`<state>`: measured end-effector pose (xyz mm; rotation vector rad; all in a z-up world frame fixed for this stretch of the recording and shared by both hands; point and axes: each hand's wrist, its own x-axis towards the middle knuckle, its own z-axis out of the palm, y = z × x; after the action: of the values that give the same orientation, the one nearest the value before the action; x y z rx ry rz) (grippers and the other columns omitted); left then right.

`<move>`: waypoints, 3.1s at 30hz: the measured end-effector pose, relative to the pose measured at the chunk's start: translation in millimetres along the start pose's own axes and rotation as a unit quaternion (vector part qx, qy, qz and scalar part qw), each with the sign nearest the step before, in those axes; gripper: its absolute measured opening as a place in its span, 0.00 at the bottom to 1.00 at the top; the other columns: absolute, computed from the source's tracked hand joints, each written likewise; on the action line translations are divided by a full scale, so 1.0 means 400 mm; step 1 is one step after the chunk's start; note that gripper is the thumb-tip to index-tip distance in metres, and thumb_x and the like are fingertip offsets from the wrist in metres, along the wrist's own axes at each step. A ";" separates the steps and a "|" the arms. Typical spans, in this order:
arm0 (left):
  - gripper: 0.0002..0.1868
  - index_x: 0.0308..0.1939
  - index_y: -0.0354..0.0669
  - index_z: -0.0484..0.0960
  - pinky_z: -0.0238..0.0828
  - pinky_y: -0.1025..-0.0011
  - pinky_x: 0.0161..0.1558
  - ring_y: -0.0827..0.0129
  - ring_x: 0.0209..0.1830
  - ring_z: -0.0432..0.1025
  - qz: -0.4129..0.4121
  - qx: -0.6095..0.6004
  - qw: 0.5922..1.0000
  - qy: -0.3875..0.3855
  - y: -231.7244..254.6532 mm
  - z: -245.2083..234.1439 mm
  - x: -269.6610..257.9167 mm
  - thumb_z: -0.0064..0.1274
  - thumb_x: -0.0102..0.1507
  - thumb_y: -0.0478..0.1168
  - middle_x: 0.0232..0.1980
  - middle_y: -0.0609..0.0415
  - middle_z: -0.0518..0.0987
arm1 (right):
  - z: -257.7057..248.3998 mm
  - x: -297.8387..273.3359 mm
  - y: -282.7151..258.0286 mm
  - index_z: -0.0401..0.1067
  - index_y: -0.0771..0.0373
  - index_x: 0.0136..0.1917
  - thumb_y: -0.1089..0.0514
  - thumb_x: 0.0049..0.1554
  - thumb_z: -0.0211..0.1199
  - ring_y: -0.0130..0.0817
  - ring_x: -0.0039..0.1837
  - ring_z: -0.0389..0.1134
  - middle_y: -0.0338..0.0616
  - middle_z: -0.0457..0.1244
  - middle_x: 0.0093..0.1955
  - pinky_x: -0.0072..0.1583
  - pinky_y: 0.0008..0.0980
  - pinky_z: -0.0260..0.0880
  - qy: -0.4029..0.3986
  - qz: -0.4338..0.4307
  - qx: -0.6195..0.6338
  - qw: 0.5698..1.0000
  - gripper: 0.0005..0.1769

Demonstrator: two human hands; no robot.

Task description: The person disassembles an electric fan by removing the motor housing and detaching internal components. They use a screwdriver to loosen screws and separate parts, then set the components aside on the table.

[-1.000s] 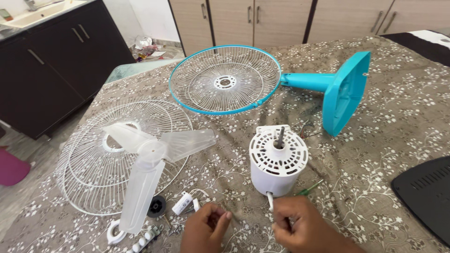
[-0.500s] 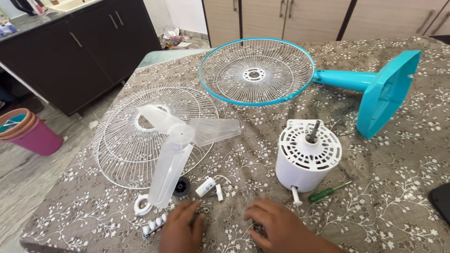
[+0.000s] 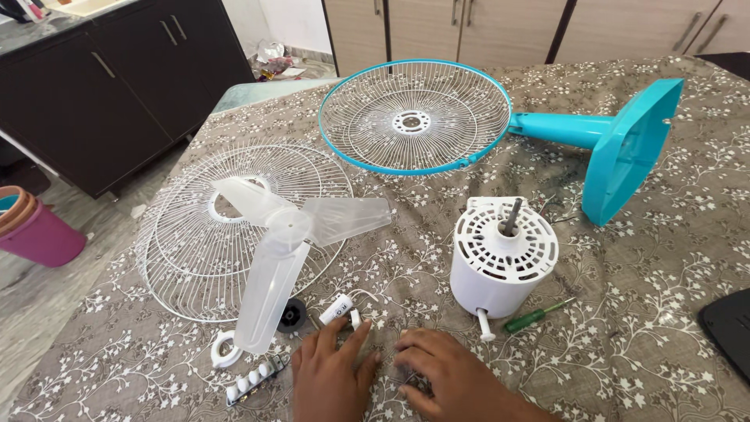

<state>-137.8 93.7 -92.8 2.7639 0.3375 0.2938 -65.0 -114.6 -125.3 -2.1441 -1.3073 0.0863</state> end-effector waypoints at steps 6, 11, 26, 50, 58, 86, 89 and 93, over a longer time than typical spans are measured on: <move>0.18 0.48 0.62 0.90 0.60 0.57 0.61 0.60 0.58 0.70 0.003 -0.041 0.998 0.048 0.001 0.010 0.010 0.65 0.54 0.48 0.55 0.59 0.81 | -0.026 0.001 -0.015 0.75 0.61 0.53 0.51 0.54 0.72 0.52 0.74 0.58 0.54 0.61 0.69 0.72 0.51 0.56 0.000 0.069 0.069 0.995 0.17; 0.12 0.40 0.54 0.90 0.62 0.57 0.57 0.58 0.56 0.72 0.017 -0.070 0.997 0.032 0.005 -0.007 0.024 0.65 0.52 0.42 0.51 0.55 0.81 | -0.049 0.012 -0.025 0.78 0.61 0.51 0.52 0.52 0.74 0.48 0.74 0.60 0.53 0.65 0.66 0.71 0.50 0.56 0.017 0.091 0.118 0.989 0.16; 0.10 0.43 0.44 0.88 0.67 0.58 0.58 0.51 0.55 0.72 0.114 -0.076 0.986 0.098 -0.032 -0.037 0.219 0.58 0.58 0.35 0.52 0.49 0.82 | -0.077 0.019 -0.028 0.75 0.65 0.45 0.55 0.51 0.72 0.36 0.56 0.71 0.46 0.69 0.51 0.60 0.39 0.71 0.061 0.125 0.233 0.963 0.13; 0.09 0.39 0.55 0.90 0.78 0.68 0.44 0.68 0.39 0.81 -0.001 -0.142 0.988 -0.059 0.051 -0.038 0.094 0.63 0.56 0.45 0.42 0.60 0.85 | -0.055 0.002 -0.005 0.68 0.64 0.66 0.45 0.58 0.59 0.34 0.60 0.71 0.47 0.67 0.59 0.63 0.36 0.74 0.054 0.245 0.458 0.853 0.28; 0.15 0.47 0.56 0.91 0.73 0.63 0.49 0.65 0.43 0.78 0.037 -0.135 0.989 0.039 0.066 0.000 0.061 0.63 0.56 0.40 0.40 0.57 0.85 | -0.020 0.002 0.049 0.64 0.74 0.67 0.28 0.61 0.36 0.45 0.56 0.72 0.56 0.67 0.57 0.55 0.40 0.77 0.036 0.304 0.822 0.481 0.47; 0.08 0.37 0.54 0.89 0.63 0.58 0.51 0.62 0.50 0.70 0.072 0.056 0.996 0.020 -0.001 -0.033 0.140 0.63 0.54 0.45 0.48 0.59 0.76 | -0.030 -0.014 0.038 0.58 0.72 0.72 0.26 0.59 0.41 0.47 0.66 0.67 0.58 0.62 0.64 0.65 0.42 0.73 0.036 0.221 0.866 0.447 0.49; 0.08 0.35 0.54 0.89 0.64 0.58 0.52 0.61 0.51 0.71 0.099 -0.011 0.993 0.059 0.023 -0.011 0.116 0.65 0.52 0.44 0.46 0.59 0.79 | -0.025 -0.015 0.044 0.58 0.72 0.72 0.26 0.59 0.41 0.47 0.67 0.67 0.57 0.62 0.65 0.66 0.42 0.72 0.033 0.218 0.865 0.451 0.49; 0.07 0.32 0.55 0.91 0.65 0.59 0.55 0.63 0.52 0.73 0.142 -0.134 0.978 0.068 0.071 0.027 0.053 0.68 0.50 0.43 0.46 0.57 0.81 | -0.015 -0.017 0.051 0.59 0.72 0.71 0.26 0.59 0.40 0.46 0.68 0.67 0.58 0.63 0.66 0.67 0.42 0.71 0.032 0.220 0.867 0.446 0.49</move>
<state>-109.5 70.3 -89.3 2.5244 -0.0640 0.5575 -50.3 -129.3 -133.2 -0.4282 -0.0079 1.0233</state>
